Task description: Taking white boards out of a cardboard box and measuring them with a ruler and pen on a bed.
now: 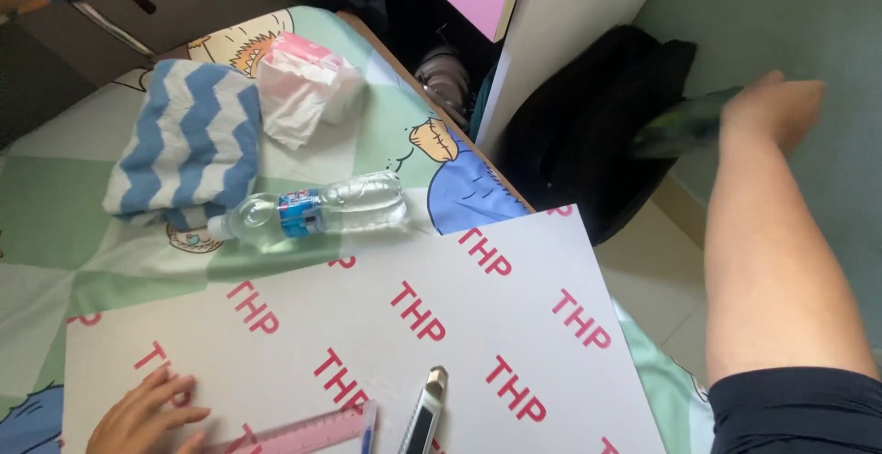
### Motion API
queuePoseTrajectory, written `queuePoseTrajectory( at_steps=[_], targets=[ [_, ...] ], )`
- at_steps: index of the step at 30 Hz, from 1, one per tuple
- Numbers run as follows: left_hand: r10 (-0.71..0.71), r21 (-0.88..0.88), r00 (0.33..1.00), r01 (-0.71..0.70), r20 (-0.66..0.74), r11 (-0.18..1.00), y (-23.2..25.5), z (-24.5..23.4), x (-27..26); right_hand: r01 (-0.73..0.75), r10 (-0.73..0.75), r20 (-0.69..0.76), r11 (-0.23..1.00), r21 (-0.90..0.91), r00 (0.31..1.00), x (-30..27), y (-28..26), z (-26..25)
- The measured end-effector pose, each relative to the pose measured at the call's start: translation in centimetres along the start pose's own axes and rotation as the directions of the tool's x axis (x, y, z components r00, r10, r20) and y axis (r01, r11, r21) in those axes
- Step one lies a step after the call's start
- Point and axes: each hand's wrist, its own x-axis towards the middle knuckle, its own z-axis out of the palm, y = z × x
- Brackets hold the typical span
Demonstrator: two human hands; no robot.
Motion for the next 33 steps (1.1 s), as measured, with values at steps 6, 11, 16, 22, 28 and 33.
queuePoseTrajectory(
  at_steps=[6,11,16,22,28,33],
  targets=[
    [-0.05,0.045,0.985,0.044,0.163,0.998,6.8,-2.7,3.6,0.232,-0.102,0.477,0.947,-0.221,0.873,-8.7,0.4,3.5],
    [0.101,-0.019,0.983,-0.099,0.15,0.995,8.8,-4.0,5.9,0.507,-0.566,0.369,0.824,0.252,0.737,-22.7,-0.9,-10.7],
    [-0.141,0.029,0.903,0.142,0.405,0.989,12.2,-6.3,9.5,0.466,-0.57,0.617,0.815,0.343,0.543,-40.2,-2.5,-26.0],
    [-0.105,0.111,0.889,0.061,0.446,0.992,13.4,-9.5,6.5,0.764,-0.327,0.942,0.587,0.268,-0.078,-54.5,-1.5,-34.1],
    [-0.281,0.231,0.808,0.183,0.519,0.955,12.5,-12.9,2.0,0.805,-0.132,0.985,0.593,-0.008,0.108,-59.1,0.0,-32.5],
    [-0.389,0.262,0.556,0.297,0.735,0.918,18.1,-24.4,-0.6,0.732,-0.255,0.935,0.682,-0.008,0.247,-57.0,0.7,-33.7]
  ],
)
